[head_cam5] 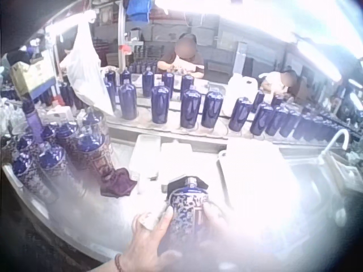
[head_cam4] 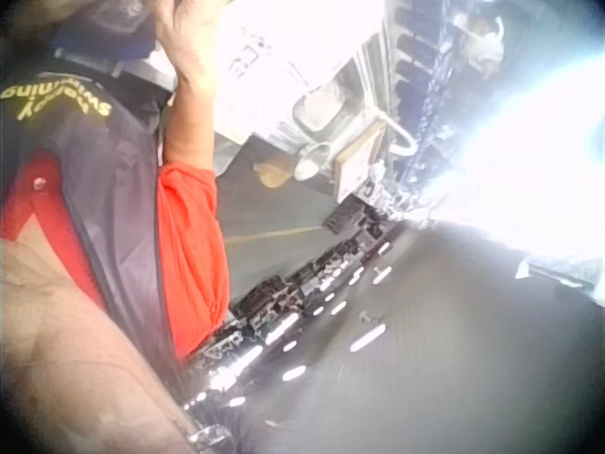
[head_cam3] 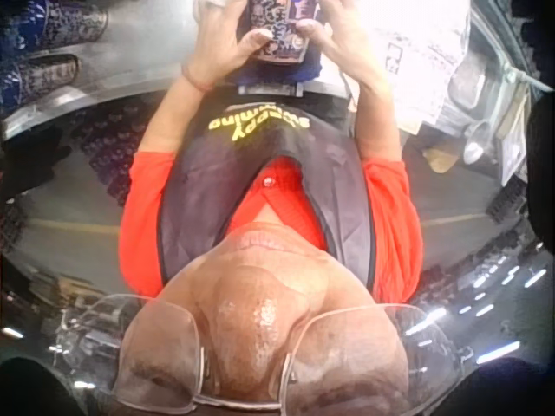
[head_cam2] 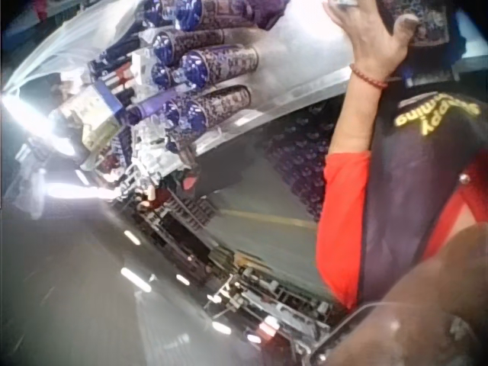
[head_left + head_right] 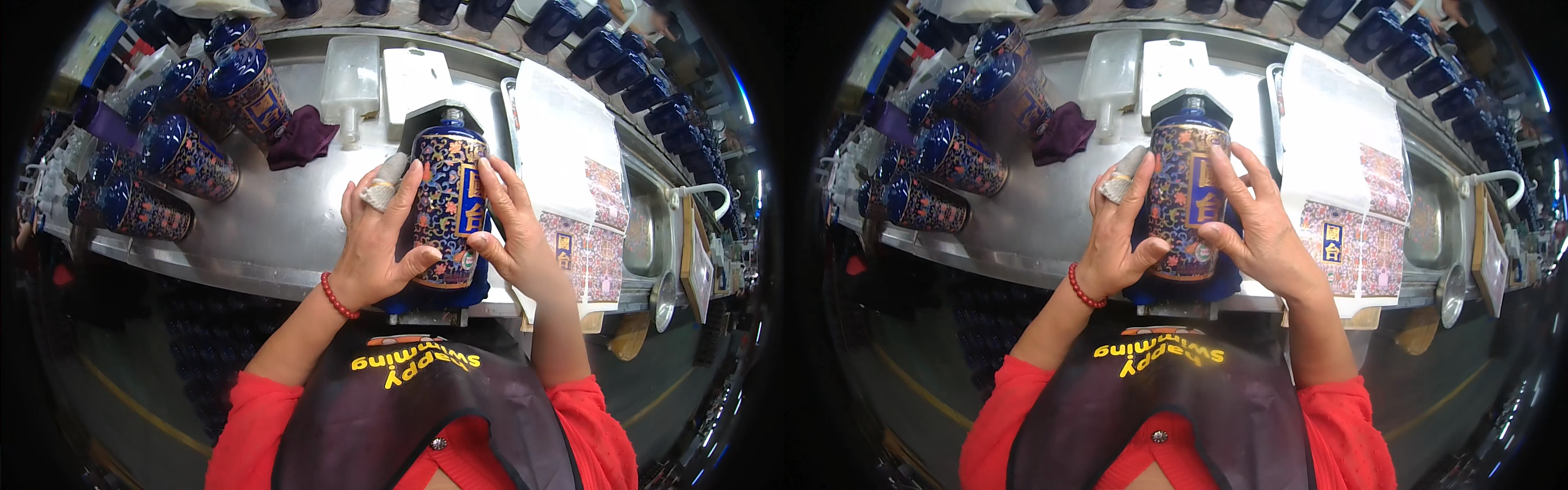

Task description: The person applies decorative stickers to a blue bottle, smoothing them with a green card and rotating the bottle to cover multiple sides. The person also handles a sheet of stickers and a blue cloth during the process.

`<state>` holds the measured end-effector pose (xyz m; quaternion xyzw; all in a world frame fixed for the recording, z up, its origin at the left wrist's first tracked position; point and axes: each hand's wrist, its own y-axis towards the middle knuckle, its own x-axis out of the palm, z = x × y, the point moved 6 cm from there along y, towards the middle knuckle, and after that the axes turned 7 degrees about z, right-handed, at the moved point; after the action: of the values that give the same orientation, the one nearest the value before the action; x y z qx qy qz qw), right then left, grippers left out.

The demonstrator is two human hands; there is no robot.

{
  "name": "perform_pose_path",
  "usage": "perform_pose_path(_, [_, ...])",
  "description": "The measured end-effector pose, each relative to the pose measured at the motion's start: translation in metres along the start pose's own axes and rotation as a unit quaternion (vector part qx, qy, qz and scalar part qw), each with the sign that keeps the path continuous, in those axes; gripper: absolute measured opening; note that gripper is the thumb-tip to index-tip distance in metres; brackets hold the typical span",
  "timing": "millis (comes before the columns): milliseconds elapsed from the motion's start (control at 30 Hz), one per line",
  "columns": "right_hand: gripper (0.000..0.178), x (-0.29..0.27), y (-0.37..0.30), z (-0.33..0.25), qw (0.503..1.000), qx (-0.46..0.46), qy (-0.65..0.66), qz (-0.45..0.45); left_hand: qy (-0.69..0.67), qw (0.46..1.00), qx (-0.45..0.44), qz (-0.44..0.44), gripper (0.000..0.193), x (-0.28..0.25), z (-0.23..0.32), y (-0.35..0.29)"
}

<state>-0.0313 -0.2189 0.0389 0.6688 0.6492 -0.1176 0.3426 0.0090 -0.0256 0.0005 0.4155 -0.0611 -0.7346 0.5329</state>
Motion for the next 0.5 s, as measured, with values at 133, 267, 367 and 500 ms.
perform_pose_path(133, [0.078, -0.001, -0.001, -0.001, 1.000, 0.007, 0.012, -0.005, -0.049, 0.999, -0.002, 0.009, 0.101, 0.000, -0.008, -0.007])
perform_pose_path(267, [0.078, 0.000, -0.007, -0.005, 0.997, -0.012, -0.061, -0.044, -0.075, 0.997, 0.015, -0.009, 0.100, 0.006, -0.013, -0.013])
perform_pose_path(367, [0.081, 0.001, -0.008, -0.005, 0.997, -0.010, -0.064, -0.049, -0.089, 0.996, 0.004, -0.022, 0.101, 0.009, -0.017, -0.015])
perform_pose_path(500, [0.093, 0.002, -0.007, -0.006, 0.996, -0.004, -0.068, -0.056, -0.093, 0.995, 0.013, -0.025, 0.102, 0.008, -0.018, -0.016])
